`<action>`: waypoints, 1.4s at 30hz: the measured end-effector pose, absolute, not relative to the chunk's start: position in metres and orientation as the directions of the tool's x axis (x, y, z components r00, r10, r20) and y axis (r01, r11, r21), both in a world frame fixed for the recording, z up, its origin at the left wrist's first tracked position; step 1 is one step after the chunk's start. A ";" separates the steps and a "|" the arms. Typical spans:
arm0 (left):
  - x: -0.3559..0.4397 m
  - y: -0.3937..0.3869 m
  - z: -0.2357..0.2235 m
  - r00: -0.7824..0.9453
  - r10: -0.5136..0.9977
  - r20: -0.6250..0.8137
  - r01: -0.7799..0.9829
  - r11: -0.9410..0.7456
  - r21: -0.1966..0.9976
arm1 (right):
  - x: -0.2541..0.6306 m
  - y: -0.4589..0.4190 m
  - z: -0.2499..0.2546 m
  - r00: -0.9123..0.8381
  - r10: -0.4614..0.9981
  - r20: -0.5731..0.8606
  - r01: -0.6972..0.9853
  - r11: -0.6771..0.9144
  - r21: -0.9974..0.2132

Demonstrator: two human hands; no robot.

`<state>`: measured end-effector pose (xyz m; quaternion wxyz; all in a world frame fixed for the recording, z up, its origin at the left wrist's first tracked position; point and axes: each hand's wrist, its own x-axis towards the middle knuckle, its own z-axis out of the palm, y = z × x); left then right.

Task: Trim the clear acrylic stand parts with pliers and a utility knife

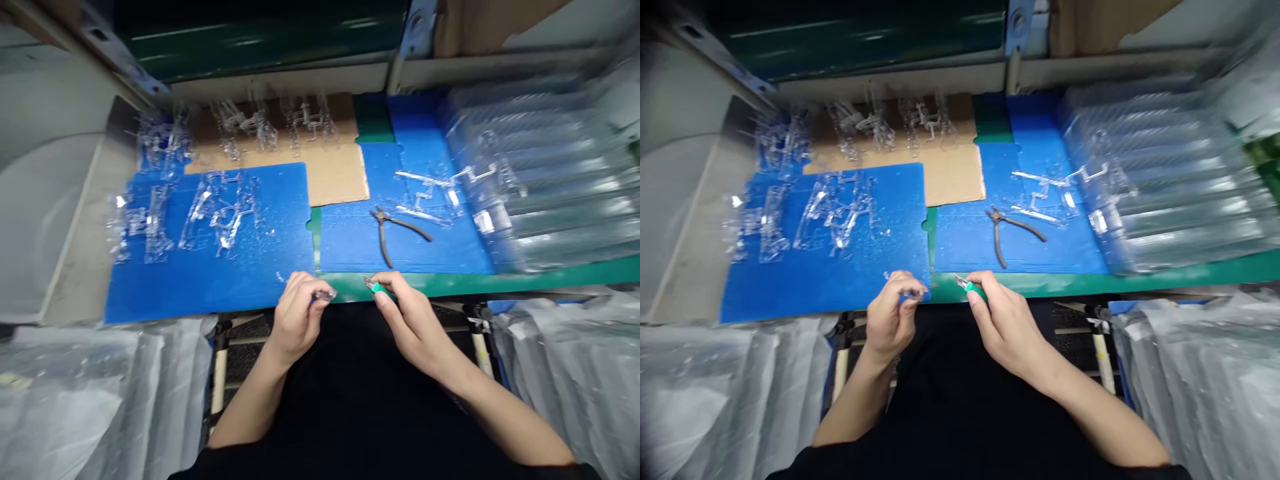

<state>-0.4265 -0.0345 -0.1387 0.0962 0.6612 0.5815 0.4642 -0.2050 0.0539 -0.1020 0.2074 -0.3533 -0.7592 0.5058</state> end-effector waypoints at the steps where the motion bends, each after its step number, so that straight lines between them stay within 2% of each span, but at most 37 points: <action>1: -0.426 -0.035 -0.138 -0.114 0.854 0.508 0.673 -0.310 0.672 | -0.206 0.053 -0.098 -0.693 0.721 -0.008 0.308 0.286 -0.908; 6: -0.426 -0.040 -0.137 -0.145 0.842 0.520 0.708 -0.279 0.649 | -0.213 0.050 -0.081 -0.791 0.608 0.073 0.222 0.396 -0.891; 13: -0.427 -0.042 -0.136 -0.140 0.842 0.521 0.731 -0.267 0.627 | -0.217 0.051 -0.073 -0.834 0.548 0.067 0.199 0.412 -0.889; 18: -0.426 -0.039 -0.132 -0.117 0.809 0.576 0.736 -0.318 0.598 | -0.218 0.052 -0.076 -0.841 0.538 0.061 0.202 0.418 -0.886; 25: -0.427 -0.040 -0.127 -0.102 0.816 0.570 0.758 -0.307 0.575 | -0.218 0.053 -0.075 -0.848 0.525 0.074 0.222 0.477 -0.851; 36: -0.427 -0.040 -0.124 -0.076 0.812 0.578 0.733 -0.348 0.584 | -0.215 0.056 -0.071 -0.863 0.503 0.047 0.218 0.454 -0.864; 39: -0.426 -0.042 -0.124 -0.074 0.827 0.557 0.698 -0.356 0.622 | -0.215 0.057 -0.074 -0.865 0.500 0.025 0.223 0.428 -0.876; 42: -0.424 -0.049 -0.124 -0.136 0.890 0.435 0.545 -0.299 0.783 | -0.217 0.058 -0.077 -0.832 0.555 0.010 0.213 0.336 -0.918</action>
